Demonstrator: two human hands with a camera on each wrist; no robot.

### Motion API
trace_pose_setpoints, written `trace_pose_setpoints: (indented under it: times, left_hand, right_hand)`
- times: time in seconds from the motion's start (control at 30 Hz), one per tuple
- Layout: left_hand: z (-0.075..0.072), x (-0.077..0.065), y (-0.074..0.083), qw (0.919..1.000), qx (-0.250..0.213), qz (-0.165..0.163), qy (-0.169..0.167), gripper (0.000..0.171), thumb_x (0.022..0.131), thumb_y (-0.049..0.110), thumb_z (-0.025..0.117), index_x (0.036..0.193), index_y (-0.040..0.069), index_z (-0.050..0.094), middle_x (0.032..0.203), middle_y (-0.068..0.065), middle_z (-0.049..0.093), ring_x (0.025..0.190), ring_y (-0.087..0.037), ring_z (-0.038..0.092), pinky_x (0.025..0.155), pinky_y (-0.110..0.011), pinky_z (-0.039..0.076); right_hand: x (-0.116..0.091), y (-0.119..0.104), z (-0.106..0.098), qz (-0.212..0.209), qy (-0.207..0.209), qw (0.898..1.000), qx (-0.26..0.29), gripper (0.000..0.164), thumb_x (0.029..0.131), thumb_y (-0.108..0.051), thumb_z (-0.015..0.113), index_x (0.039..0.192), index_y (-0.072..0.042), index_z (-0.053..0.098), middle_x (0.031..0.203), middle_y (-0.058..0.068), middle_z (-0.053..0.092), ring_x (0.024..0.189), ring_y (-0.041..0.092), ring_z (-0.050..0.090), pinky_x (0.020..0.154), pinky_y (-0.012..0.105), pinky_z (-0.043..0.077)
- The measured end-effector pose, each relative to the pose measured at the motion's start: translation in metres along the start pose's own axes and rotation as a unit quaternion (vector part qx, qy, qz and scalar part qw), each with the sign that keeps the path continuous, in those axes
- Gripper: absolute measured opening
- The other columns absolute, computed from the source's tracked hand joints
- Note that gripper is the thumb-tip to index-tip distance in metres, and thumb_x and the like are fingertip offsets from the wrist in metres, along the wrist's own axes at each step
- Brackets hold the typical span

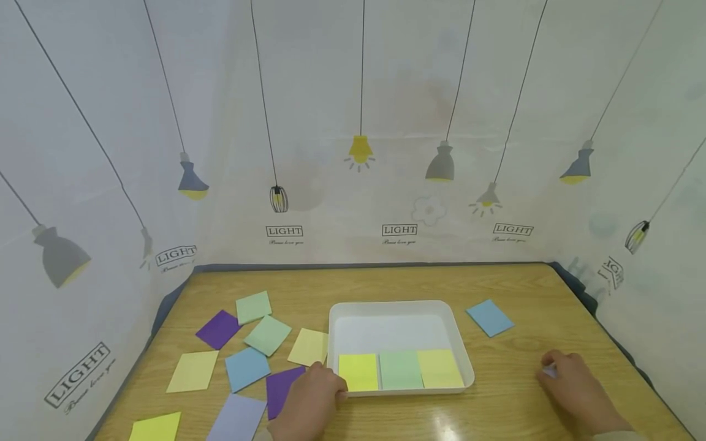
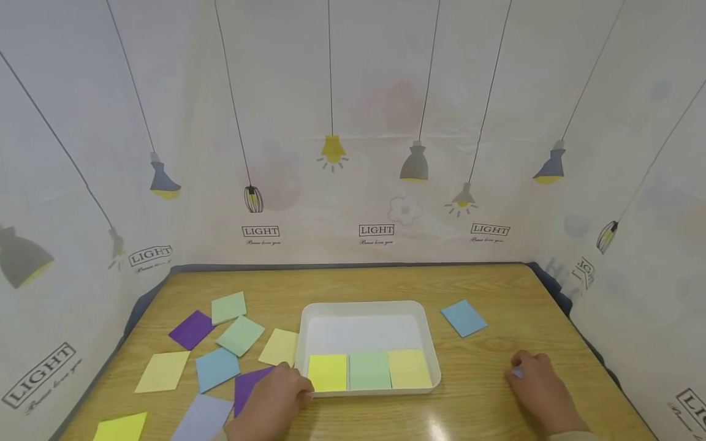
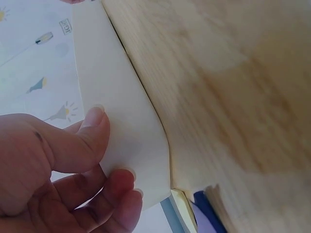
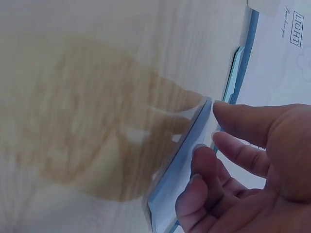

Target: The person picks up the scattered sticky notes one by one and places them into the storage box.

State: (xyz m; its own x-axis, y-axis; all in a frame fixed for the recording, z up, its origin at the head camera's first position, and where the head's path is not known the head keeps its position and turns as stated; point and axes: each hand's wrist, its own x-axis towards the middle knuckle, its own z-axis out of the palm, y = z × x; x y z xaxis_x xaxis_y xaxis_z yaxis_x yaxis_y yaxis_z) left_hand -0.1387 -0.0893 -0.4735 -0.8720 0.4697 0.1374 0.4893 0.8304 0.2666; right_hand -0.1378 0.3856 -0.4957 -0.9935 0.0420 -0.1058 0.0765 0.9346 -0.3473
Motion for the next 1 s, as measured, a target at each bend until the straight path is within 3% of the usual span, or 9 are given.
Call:
trace_pose_setpoints:
  times: [0.17,0.43,0.77,1.0]
  left_hand:
    - [0.0,0.001,0.0,1.0,0.003,-0.006,-0.004,0.006,0.072,0.022,0.073,0.066,0.022,0.071,0.059,0.011,0.053,0.061,-0.008,0.037,0.047,-0.023,0.035]
    - [0.0,0.002,0.0,0.9999,0.003,-0.008,-0.005,0.005,0.072,0.024,0.072,0.067,0.023,0.071,0.06,0.011,0.055,0.061,-0.008,0.038,0.049,-0.023,0.036]
    - [-0.001,0.001,0.001,0.9999,-0.004,-0.009,-0.011,0.005,0.072,0.022,0.072,0.067,0.022,0.071,0.058,0.012,0.052,0.061,-0.009,0.037,0.049,-0.023,0.035]
    - [0.0,0.001,-0.001,0.9998,-0.003,-0.013,-0.012,0.006,0.072,0.023,0.072,0.067,0.024,0.071,0.058,0.012,0.052,0.061,-0.008,0.037,0.05,-0.023,0.036]
  right_hand:
    - [-0.002,0.006,-0.007,0.009,-0.02,1.0,-0.002,0.056,0.085,-0.04,0.059,0.112,0.008,0.05,0.104,0.035,0.048,0.095,0.044,0.046,0.075,0.062,0.044]
    - [-0.003,0.014,-0.012,0.032,-0.045,0.998,0.009,0.078,0.082,-0.054,0.058,0.115,0.016,0.043,0.103,0.039,0.046,0.092,0.044,0.044,0.073,0.059,0.045]
    - [-0.004,0.015,-0.013,0.057,-0.063,0.996,0.027,0.092,0.079,-0.059,0.058,0.117,0.023,0.037,0.107,0.046,0.038,0.097,0.052,0.038,0.078,0.063,0.043]
    - [-0.002,0.023,-0.01,0.063,-0.047,0.996,0.041,0.094,0.077,-0.06,0.06,0.115,0.023,0.037,0.103,0.044,0.038,0.092,0.047,0.039,0.076,0.057,0.044]
